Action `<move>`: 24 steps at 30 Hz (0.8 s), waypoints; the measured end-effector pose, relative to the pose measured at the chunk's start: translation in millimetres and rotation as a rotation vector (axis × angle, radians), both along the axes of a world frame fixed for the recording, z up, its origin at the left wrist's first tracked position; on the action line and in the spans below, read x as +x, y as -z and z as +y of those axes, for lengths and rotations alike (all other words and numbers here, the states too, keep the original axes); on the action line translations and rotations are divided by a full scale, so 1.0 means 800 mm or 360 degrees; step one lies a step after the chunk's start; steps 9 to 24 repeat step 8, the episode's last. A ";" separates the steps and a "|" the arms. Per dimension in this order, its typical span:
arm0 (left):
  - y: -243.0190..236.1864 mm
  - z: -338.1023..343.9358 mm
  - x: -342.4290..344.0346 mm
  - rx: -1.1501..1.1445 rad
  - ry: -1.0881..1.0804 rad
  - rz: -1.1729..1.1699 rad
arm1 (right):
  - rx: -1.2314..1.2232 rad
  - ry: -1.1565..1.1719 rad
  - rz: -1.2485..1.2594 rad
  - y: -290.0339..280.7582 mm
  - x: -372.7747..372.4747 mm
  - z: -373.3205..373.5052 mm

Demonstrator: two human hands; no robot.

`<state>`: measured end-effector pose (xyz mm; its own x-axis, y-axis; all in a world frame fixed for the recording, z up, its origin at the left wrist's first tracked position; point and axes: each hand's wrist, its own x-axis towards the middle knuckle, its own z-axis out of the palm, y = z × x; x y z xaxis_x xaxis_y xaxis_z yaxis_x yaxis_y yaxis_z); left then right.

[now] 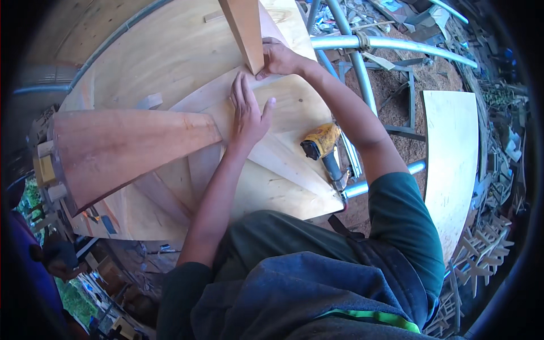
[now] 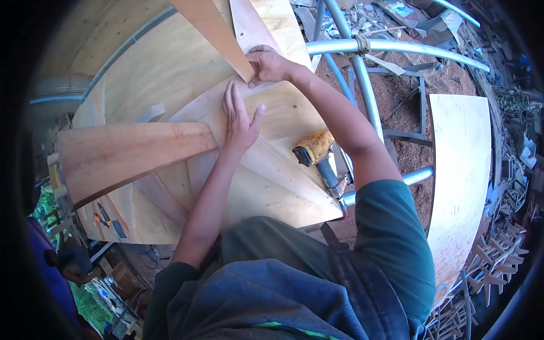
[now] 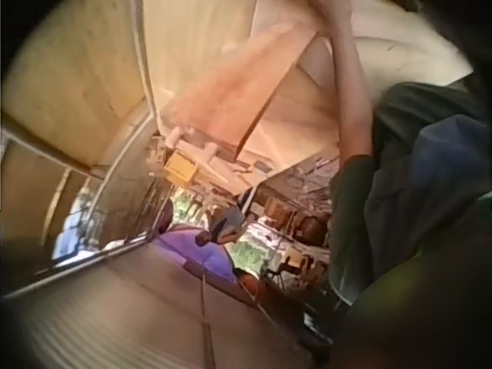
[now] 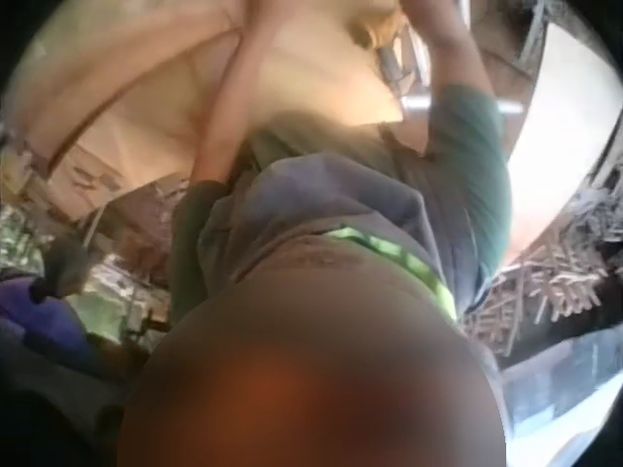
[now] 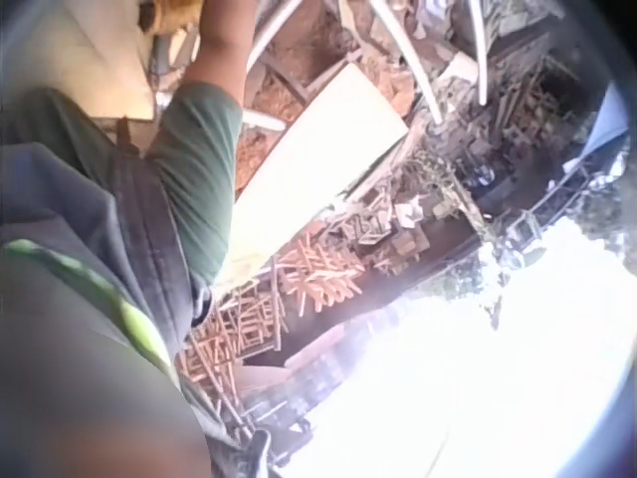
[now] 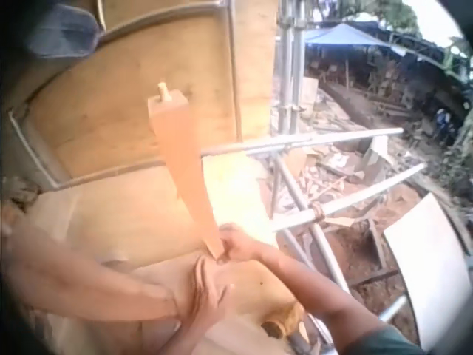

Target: Trimming a wooden joint with a chisel and sandpaper, then assembling wooden furniture components.

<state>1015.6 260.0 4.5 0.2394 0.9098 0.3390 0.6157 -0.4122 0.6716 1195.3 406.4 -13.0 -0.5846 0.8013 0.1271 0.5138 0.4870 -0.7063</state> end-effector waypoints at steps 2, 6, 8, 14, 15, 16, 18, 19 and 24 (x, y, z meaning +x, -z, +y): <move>-0.026 -0.063 -0.017 -0.0117 0.0161 -0.0002 | 0.0005 -0.0006 0.0011 -0.002 0.012 -0.003; -0.023 -0.172 -0.106 -0.0136 0.0183 0.0122 | -0.0516 0.0013 0.0299 -0.031 0.002 -0.004; -0.014 -0.211 -0.148 -0.0210 0.0140 0.0062 | -0.0525 -0.0047 0.0319 -0.035 -0.001 0.004; -0.014 -0.211 -0.148 -0.0210 0.0140 0.0062 | -0.0525 -0.0047 0.0319 -0.035 -0.001 0.004; -0.014 -0.211 -0.148 -0.0210 0.0140 0.0062 | -0.0525 -0.0047 0.0319 -0.035 -0.001 0.004; -0.014 -0.211 -0.148 -0.0210 0.0140 0.0062 | -0.0525 -0.0047 0.0319 -0.035 -0.001 0.004; -0.014 -0.211 -0.148 -0.0210 0.0140 0.0062 | -0.0525 -0.0047 0.0319 -0.035 -0.001 0.004; -0.014 -0.211 -0.148 -0.0210 0.0140 0.0062 | -0.0525 -0.0047 0.0319 -0.035 -0.001 0.004; -0.014 -0.211 -0.148 -0.0210 0.0140 0.0062 | -0.0525 -0.0047 0.0319 -0.035 -0.001 0.004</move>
